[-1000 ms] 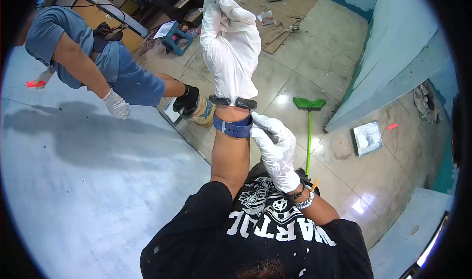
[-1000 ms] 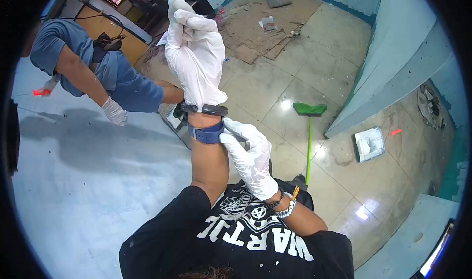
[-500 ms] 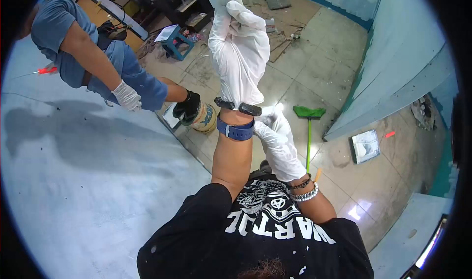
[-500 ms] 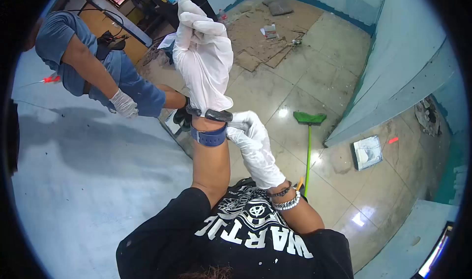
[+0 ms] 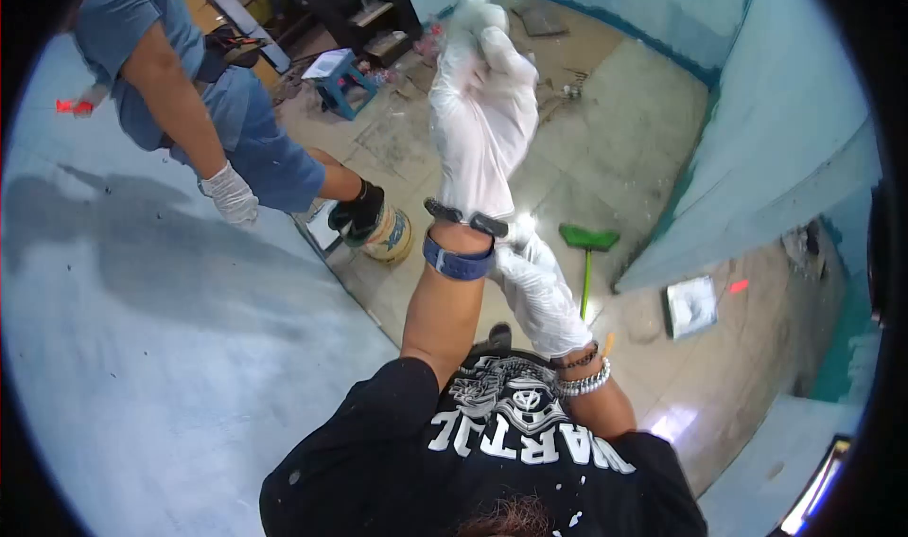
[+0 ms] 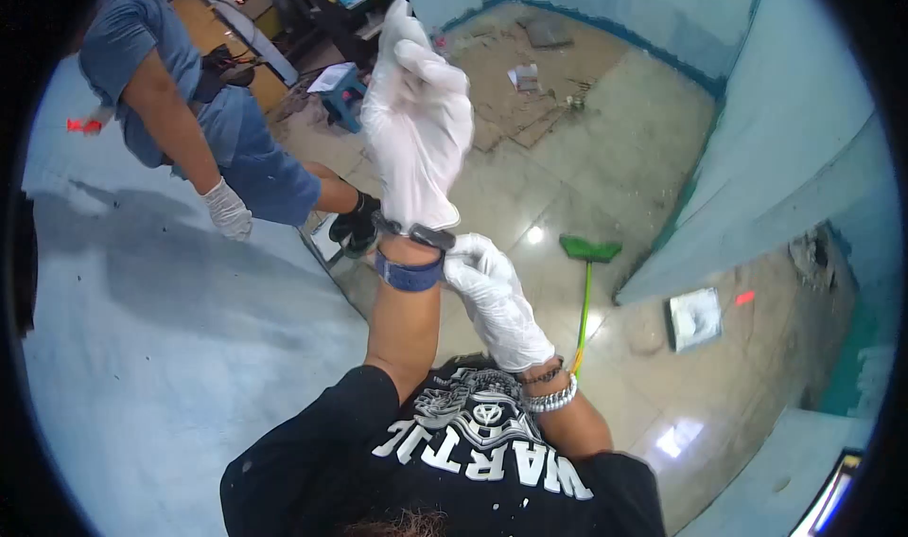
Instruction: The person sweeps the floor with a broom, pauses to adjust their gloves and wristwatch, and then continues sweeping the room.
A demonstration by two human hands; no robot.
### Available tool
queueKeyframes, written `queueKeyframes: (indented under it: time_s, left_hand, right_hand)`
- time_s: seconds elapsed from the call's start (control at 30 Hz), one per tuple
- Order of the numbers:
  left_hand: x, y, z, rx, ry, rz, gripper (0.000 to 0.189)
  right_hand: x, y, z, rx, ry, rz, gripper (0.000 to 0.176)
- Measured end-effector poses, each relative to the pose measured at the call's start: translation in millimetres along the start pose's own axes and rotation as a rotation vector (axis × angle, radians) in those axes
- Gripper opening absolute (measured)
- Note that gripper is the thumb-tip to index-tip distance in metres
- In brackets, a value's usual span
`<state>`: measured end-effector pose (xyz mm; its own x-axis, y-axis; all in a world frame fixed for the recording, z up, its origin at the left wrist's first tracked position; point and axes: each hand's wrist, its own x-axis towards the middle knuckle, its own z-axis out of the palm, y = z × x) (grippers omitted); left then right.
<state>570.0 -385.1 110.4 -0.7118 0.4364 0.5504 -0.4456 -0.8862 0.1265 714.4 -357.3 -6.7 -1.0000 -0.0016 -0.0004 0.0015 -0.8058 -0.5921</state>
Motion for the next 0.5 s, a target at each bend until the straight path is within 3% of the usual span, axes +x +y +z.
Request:
queueKeyframes:
  time_s: [0.07, 0.13, 0.33, 0.5]
  left_hand:
    - [-4, -1, -7, -0.046, 0.020, -0.019, 0.033]
    - [-4, -10, 4, 0.161, 0.199, 0.079, 0.033]
    - [-4, -15, -36, 0.487, 0.111, 0.023, 0.034]
    - [-7, -10, -51, 0.739, 0.076, -0.029, 0.032]
  right_hand:
    - [-5, 5, -1, 0.002, -0.002, -0.022, 0.023]
    - [-1, 9, 7, -0.088, 0.093, -0.092, 0.020]
    - [7, 17, -10, -0.198, 0.193, -0.110, 0.017]
    - [11, 28, -4, -0.192, 0.134, -0.101, 0.033]
